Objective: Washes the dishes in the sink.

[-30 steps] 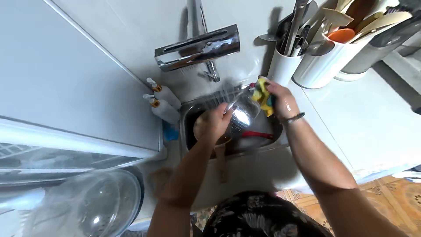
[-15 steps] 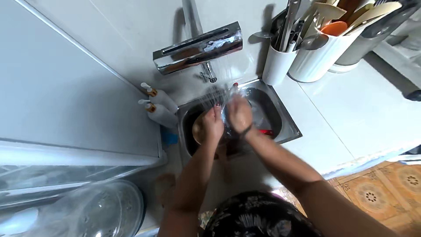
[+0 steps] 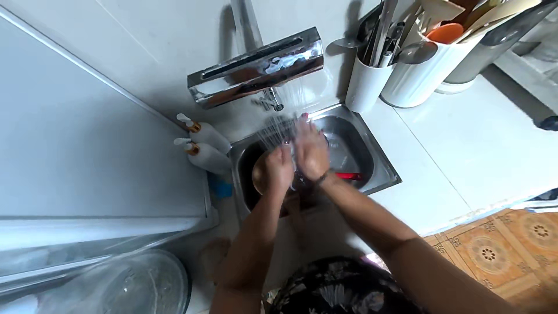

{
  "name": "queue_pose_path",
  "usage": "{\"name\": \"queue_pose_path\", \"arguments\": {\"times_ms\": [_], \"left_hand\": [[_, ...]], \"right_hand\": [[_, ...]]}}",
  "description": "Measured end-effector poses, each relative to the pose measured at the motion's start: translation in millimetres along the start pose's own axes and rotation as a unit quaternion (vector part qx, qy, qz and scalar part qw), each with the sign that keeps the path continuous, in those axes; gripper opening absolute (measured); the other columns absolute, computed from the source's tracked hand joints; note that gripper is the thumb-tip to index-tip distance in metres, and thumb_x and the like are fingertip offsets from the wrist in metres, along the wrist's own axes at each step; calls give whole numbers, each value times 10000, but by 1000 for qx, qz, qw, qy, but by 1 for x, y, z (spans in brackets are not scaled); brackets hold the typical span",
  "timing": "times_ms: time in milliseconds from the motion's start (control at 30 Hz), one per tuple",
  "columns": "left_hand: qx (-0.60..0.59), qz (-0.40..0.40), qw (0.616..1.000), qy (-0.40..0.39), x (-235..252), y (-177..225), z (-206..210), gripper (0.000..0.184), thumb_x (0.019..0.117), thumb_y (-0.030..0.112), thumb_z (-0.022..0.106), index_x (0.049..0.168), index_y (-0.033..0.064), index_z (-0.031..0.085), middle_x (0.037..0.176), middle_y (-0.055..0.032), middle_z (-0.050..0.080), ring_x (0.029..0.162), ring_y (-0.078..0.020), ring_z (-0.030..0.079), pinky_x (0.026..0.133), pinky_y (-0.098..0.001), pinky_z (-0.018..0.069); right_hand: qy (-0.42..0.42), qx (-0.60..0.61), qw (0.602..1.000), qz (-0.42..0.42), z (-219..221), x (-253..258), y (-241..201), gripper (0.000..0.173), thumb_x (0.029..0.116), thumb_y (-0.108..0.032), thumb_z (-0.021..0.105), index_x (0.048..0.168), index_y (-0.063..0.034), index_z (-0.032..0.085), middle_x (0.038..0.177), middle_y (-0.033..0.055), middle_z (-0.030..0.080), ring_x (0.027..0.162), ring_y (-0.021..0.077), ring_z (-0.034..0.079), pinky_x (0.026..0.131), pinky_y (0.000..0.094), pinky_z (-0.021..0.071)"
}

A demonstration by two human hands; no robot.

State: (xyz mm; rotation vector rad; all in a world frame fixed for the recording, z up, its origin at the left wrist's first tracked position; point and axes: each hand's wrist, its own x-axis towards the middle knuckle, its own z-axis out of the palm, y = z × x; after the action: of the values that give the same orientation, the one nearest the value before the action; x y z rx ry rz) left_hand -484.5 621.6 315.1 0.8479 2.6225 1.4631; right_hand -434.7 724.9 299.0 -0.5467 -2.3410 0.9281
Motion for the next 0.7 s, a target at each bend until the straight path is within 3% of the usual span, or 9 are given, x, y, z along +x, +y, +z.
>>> {"name": "queue_pose_path", "arguments": {"times_ms": [67, 133, 200, 267, 300, 400, 467, 533, 700], "left_hand": [[9, 32, 999, -1, -7, 3, -3, 436, 1105, 290, 432, 817, 23, 623, 588, 1, 463, 516, -75, 464, 534, -273, 434], [13, 31, 999, 9, -6, 1, -3, 451, 1104, 318, 437, 817, 31, 632, 590, 4, 458, 518, -79, 456, 539, -279, 430], [18, 5, 1000, 21, 0, -9, 0, 435, 1109, 302, 416, 871, 20, 645, 675, -48, 542, 625, -131, 546, 639, -342, 485], [-8, -15, 1000, -4, 4, -18, 1, 343, 1094, 190, 440, 1024, -45, 680, 853, -146, 669, 804, -200, 652, 808, -417, 545], [-2, -5, 1000, -7, 5, -26, 1, 353, 1095, 202, 431, 1007, -36, 677, 840, -140, 663, 790, -197, 648, 790, -422, 545], [39, 38, 998, -16, 7, -39, -7, 520, 1098, 464, 385, 819, 86, 610, 651, -40, 527, 586, -159, 540, 585, -402, 495], [35, 70, 997, -9, 2, -37, -21, 484, 1075, 459, 470, 780, 106, 618, 604, 1, 499, 525, -116, 492, 520, -341, 461], [22, 72, 997, 0, 1, -49, -29, 422, 1037, 448, 558, 789, 119, 651, 628, 22, 530, 554, -93, 510, 552, -326, 476], [-84, 9, 996, 39, -7, -87, -26, 315, 1008, 353, 633, 769, 147, 640, 642, 54, 539, 590, -77, 528, 596, -309, 503]], "right_hand": [[-87, 56, 980, 168, -33, 43, 14, 482, 1133, -286, 302, 1479, -48, 538, 1404, 199, 621, 1328, 364, 570, 1114, 589, 408], [-120, 67, 961, 239, -39, 60, 18, 508, 1135, -327, 287, 1409, -15, 581, 1313, 270, 641, 1243, 427, 602, 1040, 628, 438], [-79, 1, 987, 142, -19, 23, -8, 504, 1121, -307, 334, 1563, -81, 425, 1486, 173, 557, 1366, 343, 540, 1121, 560, 432], [-31, -40, 999, 7, 11, -12, -18, 551, 1089, -325, 344, 1593, -105, 388, 1647, 106, 381, 1548, 303, 296, 1266, 546, 219], [-23, -53, 998, -26, 13, -13, -15, 545, 1092, -350, 320, 1582, -131, 420, 1657, 95, 366, 1562, 321, 264, 1262, 591, 180], [-54, 42, 996, 64, -23, 35, 13, 484, 1107, -299, 335, 1541, -156, 497, 1635, 115, 404, 1542, 338, 312, 1234, 649, 191], [-93, 218, 958, 163, -47, 57, 46, 473, 1124, -250, 333, 1557, -97, 445, 1604, 143, 432, 1455, 254, 441, 1186, 472, 354], [-63, 354, 916, 177, -46, 48, 76, 478, 1099, -209, 328, 1557, -134, 444, 1509, 95, 532, 1201, 142, 594, 949, 324, 504], [29, 456, 852, 255, -26, -3, 111, 422, 1104, -201, 335, 1447, -88, 552, 1393, 70, 622, 1234, 134, 602, 1034, 360, 507]]}}
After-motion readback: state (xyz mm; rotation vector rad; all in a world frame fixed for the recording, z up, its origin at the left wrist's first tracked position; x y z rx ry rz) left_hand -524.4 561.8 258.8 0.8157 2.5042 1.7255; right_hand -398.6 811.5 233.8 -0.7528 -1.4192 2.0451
